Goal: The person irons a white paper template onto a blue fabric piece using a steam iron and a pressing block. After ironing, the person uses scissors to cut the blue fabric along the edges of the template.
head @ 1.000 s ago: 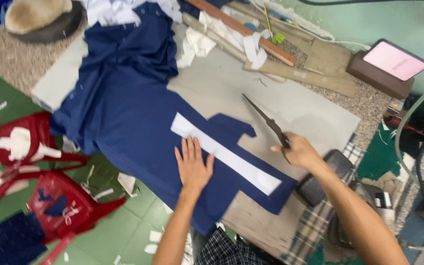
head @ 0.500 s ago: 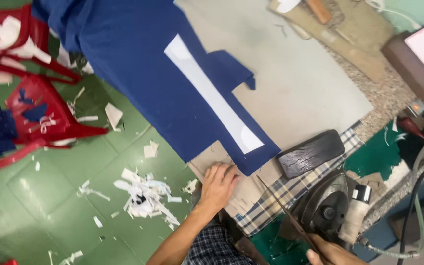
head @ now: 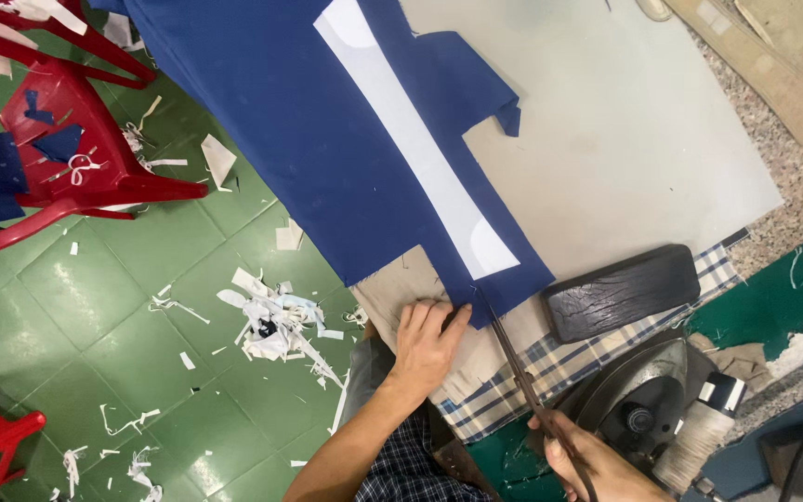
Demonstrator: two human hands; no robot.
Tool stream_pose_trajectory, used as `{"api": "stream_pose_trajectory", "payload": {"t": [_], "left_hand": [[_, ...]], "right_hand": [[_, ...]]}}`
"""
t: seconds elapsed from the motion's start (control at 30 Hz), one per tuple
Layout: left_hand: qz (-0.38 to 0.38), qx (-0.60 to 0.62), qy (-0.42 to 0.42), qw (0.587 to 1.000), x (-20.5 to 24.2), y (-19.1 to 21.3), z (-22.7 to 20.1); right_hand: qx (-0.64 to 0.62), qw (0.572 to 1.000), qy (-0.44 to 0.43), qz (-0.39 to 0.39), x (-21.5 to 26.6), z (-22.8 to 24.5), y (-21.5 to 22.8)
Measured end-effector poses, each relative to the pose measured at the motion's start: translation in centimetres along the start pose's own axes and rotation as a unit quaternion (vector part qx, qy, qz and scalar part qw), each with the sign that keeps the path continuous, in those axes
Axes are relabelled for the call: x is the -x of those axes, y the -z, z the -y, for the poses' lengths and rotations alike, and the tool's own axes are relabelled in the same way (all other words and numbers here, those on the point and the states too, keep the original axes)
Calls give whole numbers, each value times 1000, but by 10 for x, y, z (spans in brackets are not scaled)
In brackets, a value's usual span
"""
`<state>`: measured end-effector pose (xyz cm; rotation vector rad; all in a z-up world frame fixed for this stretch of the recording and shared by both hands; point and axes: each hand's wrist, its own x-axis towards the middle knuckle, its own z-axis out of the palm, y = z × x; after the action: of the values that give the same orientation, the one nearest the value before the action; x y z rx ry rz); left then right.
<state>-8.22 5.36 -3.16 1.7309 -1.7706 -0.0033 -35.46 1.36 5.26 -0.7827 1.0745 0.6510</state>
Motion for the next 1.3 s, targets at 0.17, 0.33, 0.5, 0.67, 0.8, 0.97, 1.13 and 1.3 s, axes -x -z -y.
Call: {"api": "stream_pose_trajectory", "payload": {"t": [0.17,0.33,0.5,0.67,0.8,0.97,1.13,1.3], "left_hand": [[8,-3,3,1000,2,1,0],[6,-4,3,1000,2,-1,0],[-18,17,9,1000,1,0,1],[-15,35,15,999,4,0,2],[-4,45,17,999,2,4,3],[5,60,15,998,5,4,5],[-12,61,7,998,8,0,4],[0,68,0,998,-11,9,12]], "right_hand": [[122,992,13,-44,-18,-26,9],[107,990,-75,-57,11,24,0],[164,986,30,9,-18,0,16],[178,981,66,-46,-23,54,11],[148,984,53,-83,-29,62,8],[170,983,46,-51,-25,73,21],[184,979,78,-43,-25,114,18],[204,972,100,-56,-25,118,19]]}}
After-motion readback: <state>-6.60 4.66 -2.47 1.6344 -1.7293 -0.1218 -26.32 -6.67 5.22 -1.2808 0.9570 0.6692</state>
